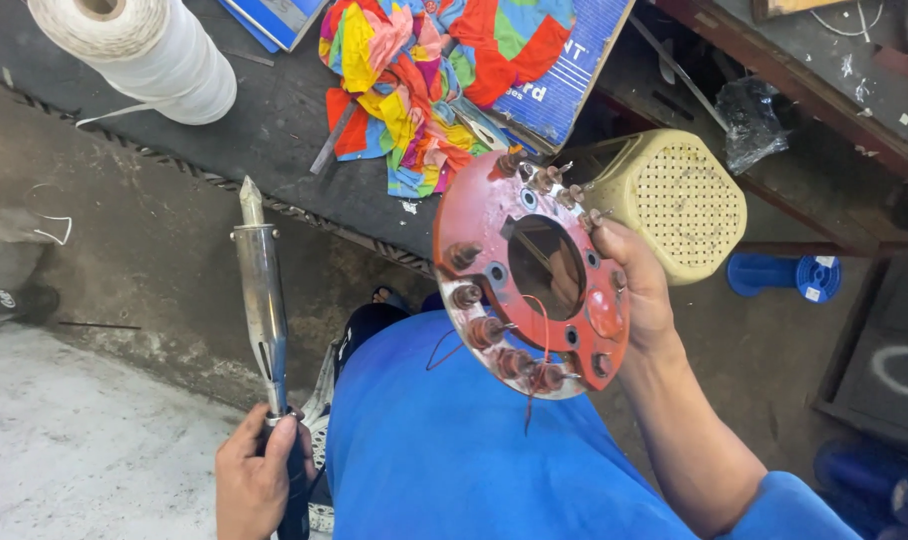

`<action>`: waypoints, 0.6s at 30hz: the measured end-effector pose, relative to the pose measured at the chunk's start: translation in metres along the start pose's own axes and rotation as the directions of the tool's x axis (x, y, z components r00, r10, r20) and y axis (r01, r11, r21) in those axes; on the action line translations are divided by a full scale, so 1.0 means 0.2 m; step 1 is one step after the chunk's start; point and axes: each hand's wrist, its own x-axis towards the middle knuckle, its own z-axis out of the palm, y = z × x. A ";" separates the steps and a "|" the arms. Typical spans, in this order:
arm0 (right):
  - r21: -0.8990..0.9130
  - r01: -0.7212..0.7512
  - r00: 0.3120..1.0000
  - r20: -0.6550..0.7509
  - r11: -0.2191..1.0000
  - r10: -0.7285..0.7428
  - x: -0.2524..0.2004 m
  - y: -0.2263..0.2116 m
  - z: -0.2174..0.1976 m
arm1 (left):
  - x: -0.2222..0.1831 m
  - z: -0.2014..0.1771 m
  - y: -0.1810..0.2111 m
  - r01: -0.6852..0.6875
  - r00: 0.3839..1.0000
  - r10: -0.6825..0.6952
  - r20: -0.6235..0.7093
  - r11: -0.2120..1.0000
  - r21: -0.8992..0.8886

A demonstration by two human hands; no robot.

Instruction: Repairing an electrical stator using pliers and a soldering iron in a workshop environment.

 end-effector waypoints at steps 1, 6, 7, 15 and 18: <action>0.000 -0.002 1.000 0.001 1.000 0.002 0.00 0.00 0.00 | 0.00 0.00 -0.01 0.001 1.000 -0.001 -0.002 1.000 0.000; -0.259 0.134 0.989 0.095 0.957 -0.113 0.03 0.01 -0.06 | 0.00 -0.01 -0.02 -0.025 1.000 0.025 0.011 1.000 0.005; -0.260 0.133 0.989 0.096 0.956 -0.112 0.04 0.01 -0.07 | 0.00 0.00 -0.02 -0.025 1.000 0.025 0.009 1.000 0.004; -0.342 0.162 0.986 0.078 0.926 -0.144 0.07 0.02 -0.07 | -0.01 0.00 -0.02 -0.005 1.000 0.005 -0.004 1.000 0.002; -0.390 0.190 0.982 0.090 0.901 -0.168 0.13 0.06 -0.18 | -0.02 0.01 -0.01 0.015 1.000 -0.016 -0.019 0.999 -0.046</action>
